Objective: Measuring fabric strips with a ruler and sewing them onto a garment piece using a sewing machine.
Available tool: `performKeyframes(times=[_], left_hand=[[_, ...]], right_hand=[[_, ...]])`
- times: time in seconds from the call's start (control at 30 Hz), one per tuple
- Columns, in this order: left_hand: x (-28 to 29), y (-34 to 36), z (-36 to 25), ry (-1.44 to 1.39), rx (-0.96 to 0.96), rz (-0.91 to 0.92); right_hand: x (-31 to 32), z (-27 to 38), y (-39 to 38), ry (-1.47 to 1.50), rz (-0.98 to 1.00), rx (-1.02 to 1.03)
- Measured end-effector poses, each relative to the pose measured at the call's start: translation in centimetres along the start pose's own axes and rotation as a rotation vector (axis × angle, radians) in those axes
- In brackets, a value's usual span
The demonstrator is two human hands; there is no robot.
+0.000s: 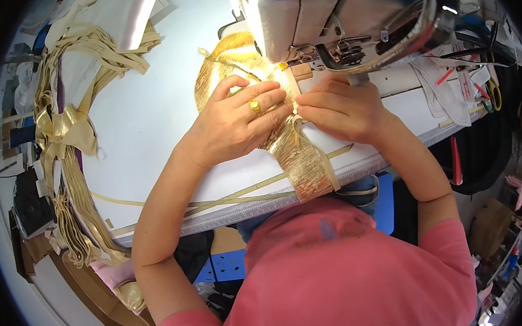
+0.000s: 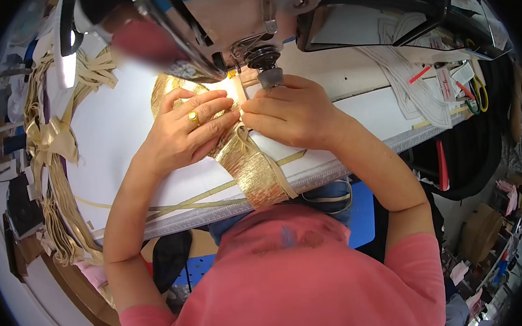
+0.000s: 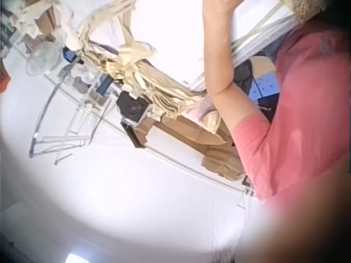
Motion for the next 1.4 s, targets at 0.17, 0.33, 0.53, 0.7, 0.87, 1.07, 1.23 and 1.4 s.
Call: performKeyframes(times=[0.17,0.33,0.53,0.7,0.87,1.07,1.23,1.4], left_hand=[[0.2,0.1,0.0,-0.022,0.011,0.014],[0.3,0.2,0.3,-0.061,0.026,0.066],[0.1,0.3,0.3,-0.064,0.003,0.054],[0.1,0.4,0.4,-0.076,0.028,0.051],[-0.1,0.2,0.5,-0.101,0.049,0.059],[-0.2,0.1,0.3,-0.097,0.071,0.041],[-0.3,0.8,0.6,-0.037,0.108,-0.018],[-0.4,0.1,0.2,-0.018,0.103,-0.054]], right_hand=[[0.8,0.5,0.7,-0.063,-0.001,0.081],[0.1,0.8,0.5,-0.102,0.013,0.104],[0.2,0.7,0.3,-0.108,-0.002,0.100],[0.1,0.5,0.4,-0.048,0.064,0.091],[-0.7,0.3,-0.1,-0.095,0.026,0.100],[-0.4,0.4,0.2,-0.067,0.039,0.068],[-0.6,-0.3,0.2,0.007,0.022,-0.017],[-0.6,-1.2,0.2,0.208,0.086,-0.219]])
Point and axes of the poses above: each hand's wrist, its own y-axis towards the middle knuckle, its own x-axis out of the back of the hand, z = x × y, the point moved 2 cm from there along y, towards the middle knuckle, and after that the axes turned 5 degrees about x, right-handed, at the moved point
